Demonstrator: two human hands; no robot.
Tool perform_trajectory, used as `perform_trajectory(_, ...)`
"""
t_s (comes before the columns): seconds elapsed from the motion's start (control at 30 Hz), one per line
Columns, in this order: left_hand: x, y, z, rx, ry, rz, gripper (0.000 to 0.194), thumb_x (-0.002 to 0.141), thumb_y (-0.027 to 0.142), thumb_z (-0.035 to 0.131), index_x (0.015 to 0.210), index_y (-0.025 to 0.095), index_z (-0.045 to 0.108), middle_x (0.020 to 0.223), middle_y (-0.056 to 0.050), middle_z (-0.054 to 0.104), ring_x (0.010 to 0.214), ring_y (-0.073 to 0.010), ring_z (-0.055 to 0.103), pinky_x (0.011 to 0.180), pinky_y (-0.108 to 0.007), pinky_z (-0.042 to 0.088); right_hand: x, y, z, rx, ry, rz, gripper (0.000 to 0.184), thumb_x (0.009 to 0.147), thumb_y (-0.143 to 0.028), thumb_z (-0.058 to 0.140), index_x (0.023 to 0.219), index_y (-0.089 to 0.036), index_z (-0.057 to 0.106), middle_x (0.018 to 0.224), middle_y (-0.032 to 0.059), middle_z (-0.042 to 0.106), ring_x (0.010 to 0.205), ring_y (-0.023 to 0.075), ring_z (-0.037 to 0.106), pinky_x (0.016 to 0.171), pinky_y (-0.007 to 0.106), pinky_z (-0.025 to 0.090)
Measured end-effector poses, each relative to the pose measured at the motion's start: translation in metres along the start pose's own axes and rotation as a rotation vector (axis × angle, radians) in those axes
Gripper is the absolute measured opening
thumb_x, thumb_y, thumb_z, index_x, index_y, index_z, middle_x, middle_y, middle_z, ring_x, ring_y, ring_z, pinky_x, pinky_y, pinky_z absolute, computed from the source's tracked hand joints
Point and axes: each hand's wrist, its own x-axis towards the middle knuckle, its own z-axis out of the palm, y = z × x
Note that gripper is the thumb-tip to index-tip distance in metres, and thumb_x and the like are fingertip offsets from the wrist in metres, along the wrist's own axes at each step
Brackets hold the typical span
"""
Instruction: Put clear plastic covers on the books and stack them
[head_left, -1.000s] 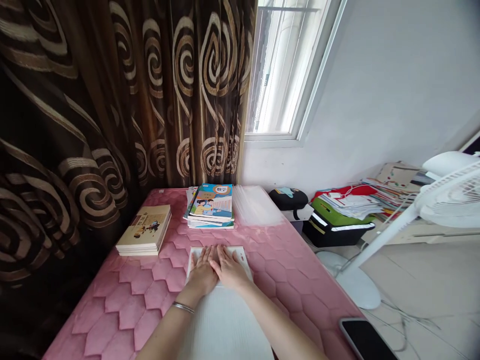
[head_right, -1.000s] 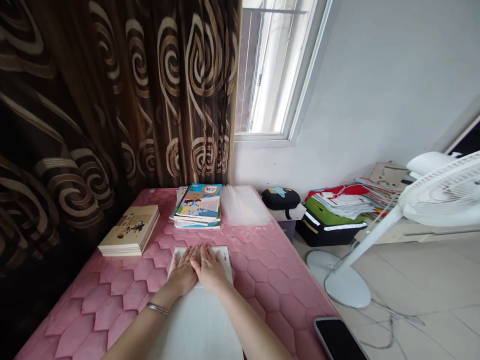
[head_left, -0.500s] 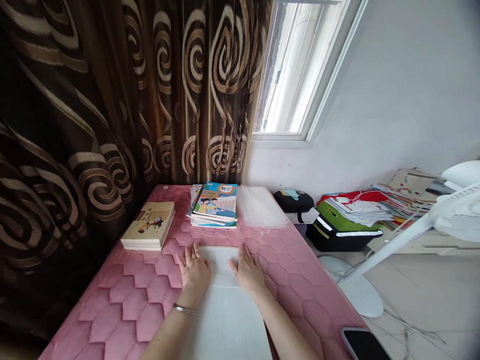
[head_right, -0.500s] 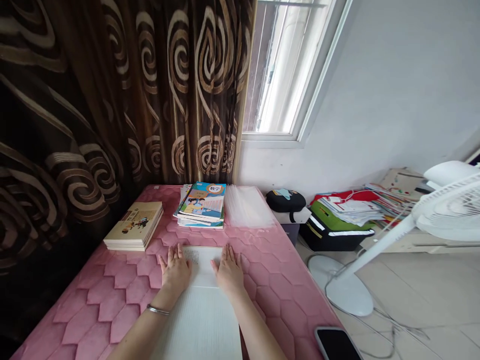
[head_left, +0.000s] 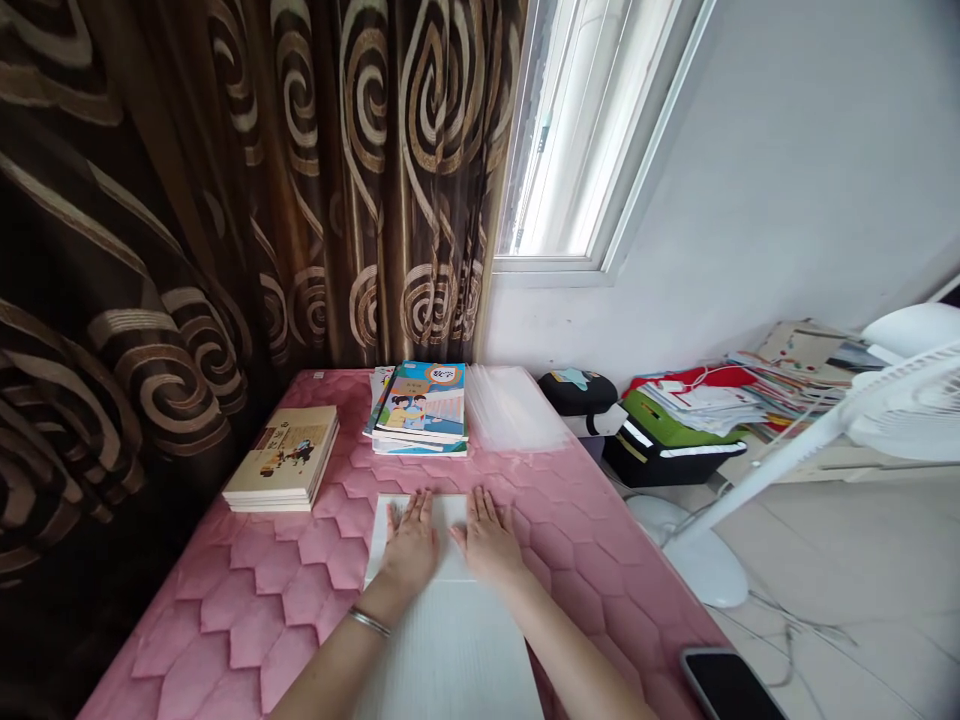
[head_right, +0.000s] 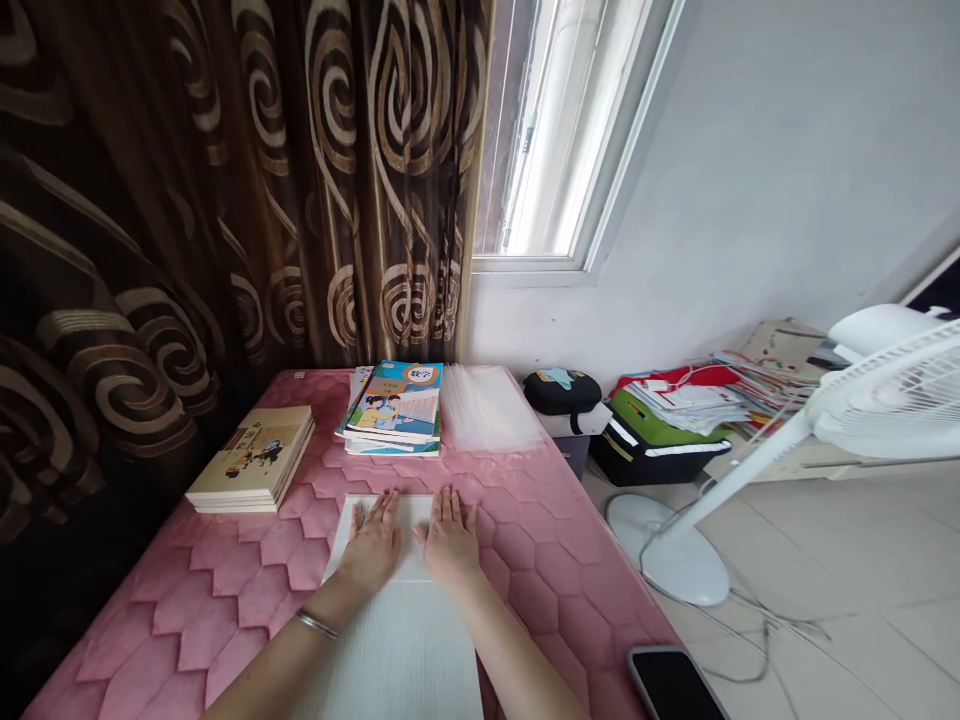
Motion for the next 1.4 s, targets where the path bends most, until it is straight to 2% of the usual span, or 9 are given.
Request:
perform_trajectory(0.27, -0.002, -0.010, 0.003, 0.033, -0.021, 0.074, 0.061, 0.087, 0.022, 0.038, 0.147, 0.023, 0.024, 0.152, -0.007, 0.032, 0.141, -0.0291, 0.024, 0.114, -0.058, 0.016, 0.004, -0.045, 0.001, 0.291, -0.038, -0.243, 0.062, 0.098, -0.045, 0.014, 0.148, -0.009, 0.020, 0.153, 0.0134, 0.022, 0.142, 0.0227, 0.019, 0.115, 0.047, 0.015)
perform_trajectory(0.43, -0.002, -0.006, -0.004, 0.046, 0.008, 0.040, 0.057, 0.089, 0.022, 0.033, 0.146, 0.021, 0.028, 0.150, -0.009, 0.035, 0.140, -0.0272, 0.028, 0.113, -0.060, 0.010, 0.004, -0.025, 0.003, 0.176, 0.014, -0.191, 0.063, 0.097, -0.048, 0.020, 0.149, -0.011, 0.020, 0.152, 0.0131, 0.024, 0.142, 0.0215, 0.020, 0.115, 0.047, 0.012)
perform_trajectory(0.63, -0.012, -0.012, -0.013, 0.072, 0.115, -0.198, 0.062, 0.089, 0.035, 0.040, 0.144, 0.007, 0.031, 0.143, -0.022, 0.041, 0.137, -0.0311, 0.033, 0.111, -0.064, 0.005, -0.002, 0.006, 0.002, 0.048, 0.079, -0.034, 0.067, 0.096, -0.045, 0.026, 0.146, -0.001, 0.022, 0.150, 0.0209, 0.026, 0.141, 0.0275, 0.023, 0.114, 0.052, 0.008)
perform_trajectory(0.83, -0.014, -0.022, -0.015, 0.081, 0.146, -0.246, 0.059, 0.089, 0.034, 0.042, 0.143, 0.013, 0.034, 0.141, -0.020, 0.046, 0.138, -0.0312, 0.032, 0.109, -0.068, 0.004, -0.003, 0.009, 0.004, 0.000, 0.073, 0.056, 0.068, 0.095, -0.045, 0.027, 0.147, -0.002, 0.021, 0.152, 0.0170, 0.022, 0.143, 0.0289, 0.016, 0.112, 0.057, 0.005)
perform_trajectory(0.93, -0.025, -0.021, -0.016, 0.071, 0.142, -0.258, 0.052, 0.088, 0.028, 0.041, 0.138, 0.012, 0.043, 0.144, -0.018, 0.042, 0.137, -0.0322, 0.033, 0.108, -0.068, 0.014, -0.003, 0.009, 0.004, -0.017, 0.053, 0.057, 0.067, 0.095, -0.046, 0.025, 0.147, -0.003, 0.021, 0.153, 0.0152, 0.021, 0.143, 0.0289, 0.014, 0.113, 0.056, 0.006)
perform_trajectory(1.03, -0.052, -0.023, -0.008, 0.049, 0.150, -0.165, 0.047, 0.089, 0.023, 0.038, 0.134, 0.012, 0.049, 0.145, -0.013, 0.043, 0.134, -0.0285, 0.038, 0.107, -0.053, 0.034, -0.002, 0.010, 0.004, -0.046, 0.040, 0.039, 0.065, 0.095, -0.045, 0.024, 0.148, -0.006, 0.021, 0.153, 0.0149, 0.022, 0.143, 0.0296, 0.014, 0.112, 0.058, 0.006)
perform_trajectory(1.1, -0.073, -0.025, 0.000, 0.048, 0.210, -0.048, 0.046, 0.092, 0.026, 0.035, 0.134, 0.013, 0.048, 0.142, -0.011, 0.046, 0.131, -0.0241, 0.044, 0.106, -0.045, 0.039, 0.000, 0.008, 0.004, -0.079, 0.029, 0.035, 0.062, 0.096, -0.042, 0.025, 0.147, -0.008, 0.025, 0.153, 0.0153, 0.022, 0.143, 0.0312, 0.013, 0.110, 0.061, 0.005)
perform_trajectory(1.23, -0.096, -0.028, 0.006, 0.058, 0.320, 0.052, 0.046, 0.093, 0.035, 0.037, 0.133, 0.015, 0.051, 0.138, -0.010, 0.052, 0.126, -0.0235, 0.050, 0.103, -0.042, 0.045, 0.004, -0.019, -0.003, -0.101, 0.059, -0.013, 0.060, 0.093, -0.045, 0.037, 0.141, -0.009, 0.040, 0.151, 0.0200, 0.028, 0.141, 0.0360, 0.014, 0.108, 0.060, 0.013)
perform_trajectory(1.4, -0.095, -0.026, 0.000, 0.050, 0.297, 0.033, 0.043, 0.091, 0.030, 0.039, 0.128, 0.015, 0.055, 0.131, -0.010, 0.059, 0.122, -0.0263, 0.053, 0.100, -0.046, 0.046, 0.015, -0.079, -0.008, 0.084, 0.071, -0.226, 0.059, 0.080, -0.059, 0.056, 0.117, -0.014, 0.061, 0.125, 0.0179, 0.057, 0.118, 0.0288, 0.050, 0.094, 0.037, 0.041)
